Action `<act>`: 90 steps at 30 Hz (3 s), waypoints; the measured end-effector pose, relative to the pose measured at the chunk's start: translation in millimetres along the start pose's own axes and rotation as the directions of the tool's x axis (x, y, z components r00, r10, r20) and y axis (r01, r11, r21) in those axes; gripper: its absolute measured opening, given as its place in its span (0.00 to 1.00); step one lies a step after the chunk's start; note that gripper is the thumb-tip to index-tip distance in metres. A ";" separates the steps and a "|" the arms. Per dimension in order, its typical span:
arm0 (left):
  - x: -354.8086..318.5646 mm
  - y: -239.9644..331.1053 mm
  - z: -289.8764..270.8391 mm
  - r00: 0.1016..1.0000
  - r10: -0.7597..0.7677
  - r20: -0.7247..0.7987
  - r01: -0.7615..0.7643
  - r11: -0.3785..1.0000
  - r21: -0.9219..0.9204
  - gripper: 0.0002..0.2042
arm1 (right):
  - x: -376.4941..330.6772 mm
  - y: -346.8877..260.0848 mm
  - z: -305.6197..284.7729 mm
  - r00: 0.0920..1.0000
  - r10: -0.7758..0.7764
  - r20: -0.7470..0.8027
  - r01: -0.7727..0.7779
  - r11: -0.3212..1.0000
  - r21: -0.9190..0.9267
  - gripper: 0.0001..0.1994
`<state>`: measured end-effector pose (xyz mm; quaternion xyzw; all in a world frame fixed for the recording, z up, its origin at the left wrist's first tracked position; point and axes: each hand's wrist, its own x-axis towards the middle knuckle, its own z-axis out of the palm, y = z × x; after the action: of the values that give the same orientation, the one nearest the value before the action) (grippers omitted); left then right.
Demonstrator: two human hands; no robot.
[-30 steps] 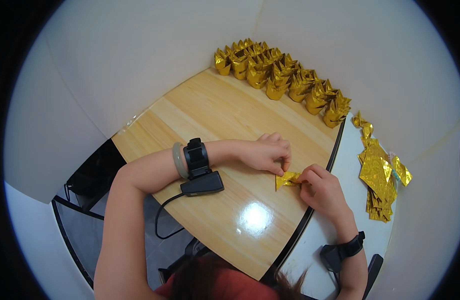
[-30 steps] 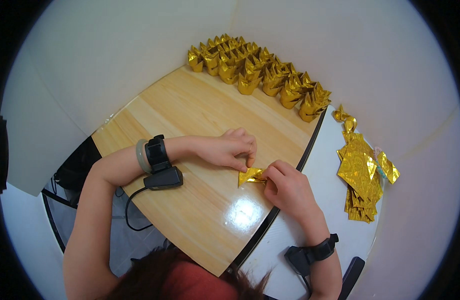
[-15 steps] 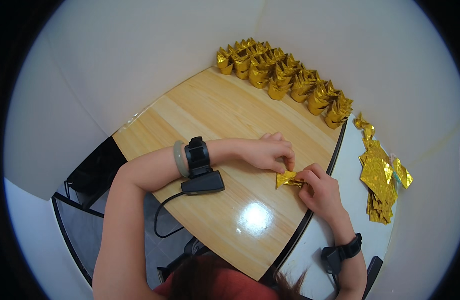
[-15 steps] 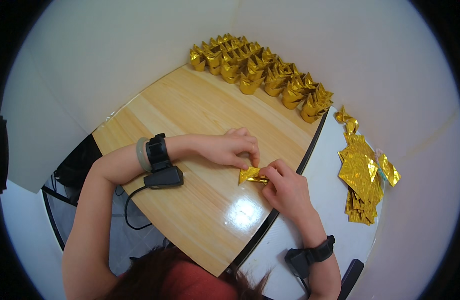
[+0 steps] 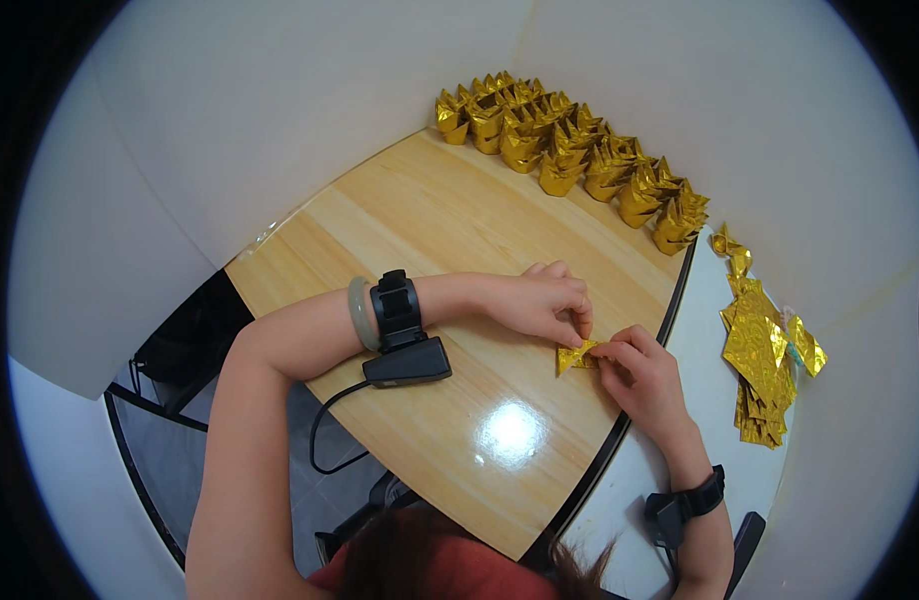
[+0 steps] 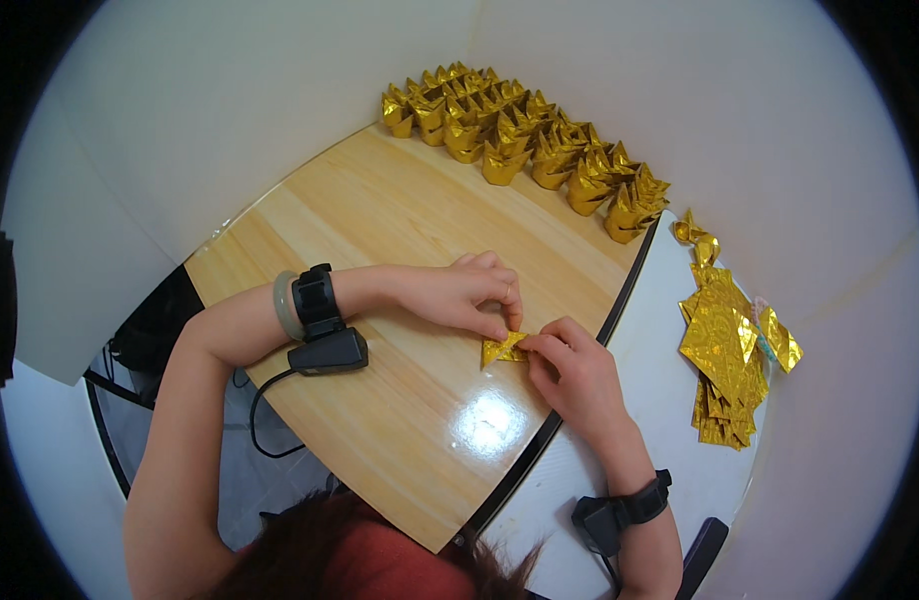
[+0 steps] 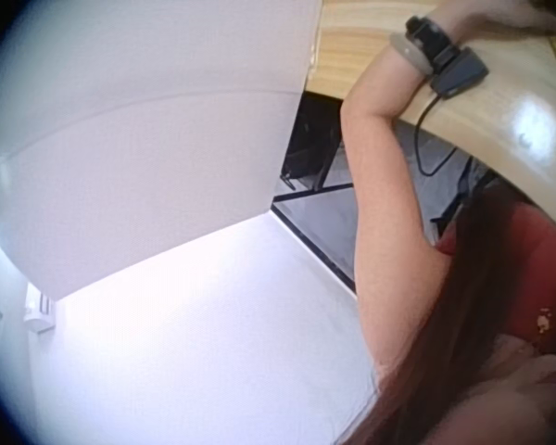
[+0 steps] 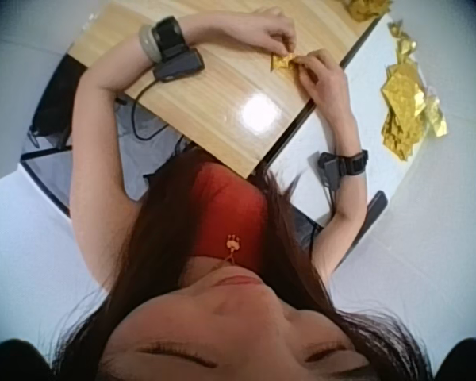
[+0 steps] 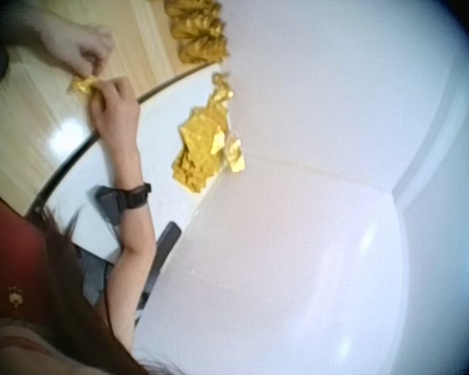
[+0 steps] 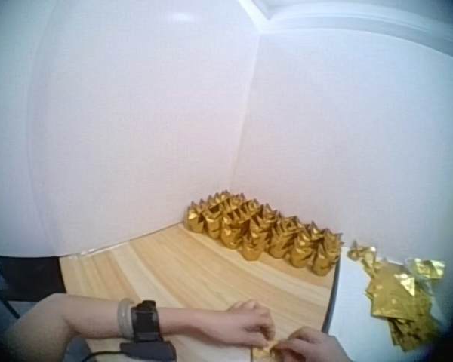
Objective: Folding gold foil paper into traditional ingots.
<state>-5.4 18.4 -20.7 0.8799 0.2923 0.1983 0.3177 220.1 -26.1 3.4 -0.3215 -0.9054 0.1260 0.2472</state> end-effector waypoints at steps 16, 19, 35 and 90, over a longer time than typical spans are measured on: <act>5.0 19.9 1.6 0.986 -0.095 -0.140 -0.024 0.739 -0.673 0.06 | 0.6 6.9 3.3 0.870 0.492 0.024 -0.409 0.695 0.591 0.05; 5.0 28.3 2.3 0.980 -0.125 -0.155 0.011 0.811 -0.585 0.06 | 1.8 0.6 0.3 0.857 0.514 0.046 -0.414 0.632 0.655 0.06; 3.3 43.6 8.8 0.898 -0.102 -0.428 -0.009 0.968 -0.250 0.06 | 3.5 -6.5 5.3 0.824 0.532 -0.194 -0.381 0.774 0.506 0.08; -12.2 55.9 -16.3 0.901 0.428 -0.074 -0.354 0.823 0.445 0.07 | 12.8 3.5 -16.6 0.850 0.501 0.162 -0.515 0.729 0.450 0.08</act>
<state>-1.6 -17.2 26.8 0.9483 0.1669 0.2660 0.0467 222.1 -14.0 20.8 -0.4835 -0.7264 0.4127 0.2612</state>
